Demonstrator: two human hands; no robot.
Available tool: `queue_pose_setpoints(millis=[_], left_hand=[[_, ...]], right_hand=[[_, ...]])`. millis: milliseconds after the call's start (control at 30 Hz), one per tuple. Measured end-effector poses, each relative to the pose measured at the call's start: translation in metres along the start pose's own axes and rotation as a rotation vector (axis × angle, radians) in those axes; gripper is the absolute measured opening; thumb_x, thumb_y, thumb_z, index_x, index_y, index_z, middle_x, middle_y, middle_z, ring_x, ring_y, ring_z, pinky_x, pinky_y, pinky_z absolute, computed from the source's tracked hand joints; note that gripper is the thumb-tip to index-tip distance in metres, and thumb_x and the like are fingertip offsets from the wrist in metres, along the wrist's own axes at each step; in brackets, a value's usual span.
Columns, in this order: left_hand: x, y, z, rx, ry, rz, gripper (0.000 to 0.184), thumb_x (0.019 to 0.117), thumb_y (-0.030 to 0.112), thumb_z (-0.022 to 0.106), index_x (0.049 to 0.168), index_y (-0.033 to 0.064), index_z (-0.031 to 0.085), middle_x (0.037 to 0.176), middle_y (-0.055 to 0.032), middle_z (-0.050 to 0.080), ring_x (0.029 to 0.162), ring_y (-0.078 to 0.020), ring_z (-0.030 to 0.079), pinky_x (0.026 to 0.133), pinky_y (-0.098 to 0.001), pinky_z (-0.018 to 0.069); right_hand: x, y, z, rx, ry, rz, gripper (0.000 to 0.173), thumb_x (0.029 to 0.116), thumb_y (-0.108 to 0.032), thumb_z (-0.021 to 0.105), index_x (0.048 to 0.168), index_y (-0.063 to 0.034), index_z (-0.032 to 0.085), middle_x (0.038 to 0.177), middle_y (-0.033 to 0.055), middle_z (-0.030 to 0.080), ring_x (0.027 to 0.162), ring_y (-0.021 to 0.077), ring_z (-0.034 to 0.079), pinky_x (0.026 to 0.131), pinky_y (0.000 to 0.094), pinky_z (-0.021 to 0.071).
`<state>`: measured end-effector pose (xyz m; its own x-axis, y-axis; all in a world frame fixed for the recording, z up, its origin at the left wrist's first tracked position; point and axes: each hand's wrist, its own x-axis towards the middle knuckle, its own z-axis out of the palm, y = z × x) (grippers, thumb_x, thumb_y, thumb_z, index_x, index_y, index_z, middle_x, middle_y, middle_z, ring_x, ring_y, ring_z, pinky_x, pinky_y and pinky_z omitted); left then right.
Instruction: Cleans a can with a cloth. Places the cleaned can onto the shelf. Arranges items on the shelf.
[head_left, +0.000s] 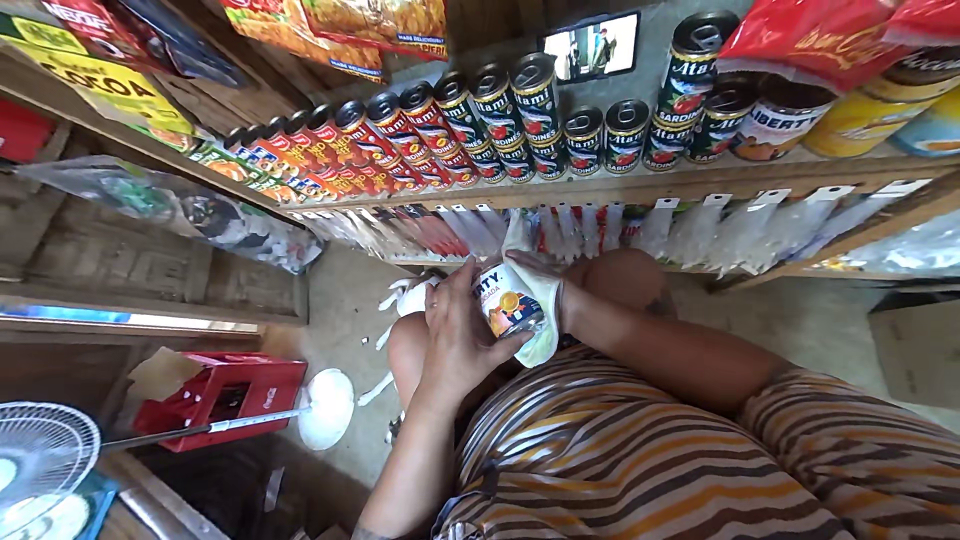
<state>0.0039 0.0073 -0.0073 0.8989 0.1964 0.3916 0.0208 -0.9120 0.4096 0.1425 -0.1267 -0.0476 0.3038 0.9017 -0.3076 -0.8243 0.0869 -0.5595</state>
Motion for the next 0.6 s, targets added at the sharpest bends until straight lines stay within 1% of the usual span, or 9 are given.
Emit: queue_pose_setpoints(millis=[33, 100, 200, 300, 367, 400, 467, 533, 600], left_hand=[[0.000, -0.001, 0.000, 0.002, -0.014, -0.016, 0.112, 0.0725, 0.066, 0.080, 0.156, 0.0073, 0.033, 0.144, -0.0158, 0.054, 0.135, -0.0302, 0.051, 0.116, -0.0664, 0.0286], [-0.002, -0.004, 0.001, 0.005, -0.034, -0.035, 0.114, 0.0720, 0.067, 0.080, 0.157, 0.0064, 0.033, 0.146, -0.0167, 0.053, 0.136, -0.0312, 0.050, 0.117, -0.0650, 0.0284], [-0.002, -0.006, 0.004, 0.003, -0.016, -0.024, 0.107, 0.0714, 0.063, 0.082, 0.153, 0.0066, 0.040, 0.142, -0.0145, 0.057, 0.135, -0.0292, 0.052, 0.118, -0.0643, 0.0284], [-0.002, -0.005, 0.003, 0.019, 0.003, -0.023, 0.100, 0.0707, 0.058, 0.084, 0.149, 0.0080, 0.046, 0.138, -0.0127, 0.060, 0.132, -0.0287, 0.055, 0.117, -0.0673, 0.0285], [-0.002, -0.003, 0.002, 0.050, -0.011, -0.028, 0.099, 0.0694, 0.056, 0.085, 0.148, 0.0098, 0.047, 0.138, -0.0125, 0.060, 0.132, -0.0297, 0.055, 0.116, -0.0697, 0.0272], [-0.001, -0.002, 0.002, 0.067, -0.016, -0.023, 0.099, 0.0689, 0.054, 0.086, 0.148, 0.0095, 0.047, 0.137, -0.0135, 0.060, 0.132, -0.0312, 0.055, 0.116, -0.0703, 0.0272], [-0.001, -0.002, 0.003, 0.105, -0.014, -0.002, 0.099, 0.0668, 0.053, 0.087, 0.146, 0.0089, 0.049, 0.134, -0.0156, 0.062, 0.128, -0.0336, 0.057, 0.113, -0.0713, 0.0294], [-0.002, -0.001, 0.003, 0.165, -0.040, 0.001, 0.100, 0.0652, 0.054, 0.087, 0.146, 0.0086, 0.050, 0.133, -0.0179, 0.061, 0.127, -0.0367, 0.057, 0.112, -0.0742, 0.0280], [-0.002, 0.001, 0.004, 0.205, -0.058, -0.004, 0.099, 0.0646, 0.055, 0.085, 0.146, 0.0089, 0.051, 0.132, -0.0188, 0.062, 0.126, -0.0381, 0.058, 0.111, -0.0750, 0.0274]], right_hand=[[-0.003, -0.002, 0.002, 0.018, 0.008, -0.017, 0.036, 0.1041, -0.050, 0.048, 0.119, -0.0208, 0.064, 0.097, -0.0008, 0.069, 0.086, 0.0093, 0.068, 0.073, 0.0305, 0.0593], [-0.009, -0.007, 0.005, 0.013, -0.009, -0.050, 0.037, 0.1044, -0.051, 0.047, 0.119, -0.0206, 0.064, 0.097, -0.0012, 0.068, 0.086, 0.0089, 0.067, 0.073, 0.0299, 0.0588], [-0.011, -0.010, 0.007, -0.019, -0.038, -0.056, 0.042, 0.1041, -0.054, 0.044, 0.118, -0.0198, 0.064, 0.095, -0.0009, 0.068, 0.084, 0.0088, 0.067, 0.071, 0.0294, 0.0591], [-0.001, -0.005, 0.000, -0.020, -0.031, -0.045, 0.037, 0.1033, -0.051, 0.049, 0.120, -0.0214, 0.064, 0.098, -0.0013, 0.068, 0.087, 0.0093, 0.068, 0.073, 0.0305, 0.0593], [0.001, -0.006, -0.002, -0.118, 0.017, -0.039, 0.038, 0.1027, -0.051, 0.052, 0.125, -0.0224, 0.063, 0.104, -0.0021, 0.068, 0.092, 0.0088, 0.066, 0.078, 0.0309, 0.0580], [0.001, -0.007, -0.002, -0.150, 0.032, -0.043, 0.039, 0.1018, -0.051, 0.054, 0.125, -0.0217, 0.063, 0.104, -0.0023, 0.068, 0.092, 0.0082, 0.066, 0.079, 0.0302, 0.0580], [0.002, -0.006, -0.003, -0.173, 0.031, -0.055, 0.040, 0.0987, -0.051, 0.060, 0.123, -0.0194, 0.065, 0.102, -0.0019, 0.070, 0.090, 0.0079, 0.067, 0.078, 0.0292, 0.0584], [0.002, -0.006, -0.002, -0.189, 0.021, -0.043, 0.044, 0.0943, -0.052, 0.066, 0.122, -0.0175, 0.065, 0.100, -0.0006, 0.070, 0.088, 0.0089, 0.068, 0.076, 0.0294, 0.0587], [0.000, -0.005, -0.001, -0.184, 0.008, -0.026, 0.044, 0.0935, -0.052, 0.067, 0.122, -0.0183, 0.065, 0.101, -0.0008, 0.070, 0.089, 0.0085, 0.067, 0.076, 0.0285, 0.0581]])
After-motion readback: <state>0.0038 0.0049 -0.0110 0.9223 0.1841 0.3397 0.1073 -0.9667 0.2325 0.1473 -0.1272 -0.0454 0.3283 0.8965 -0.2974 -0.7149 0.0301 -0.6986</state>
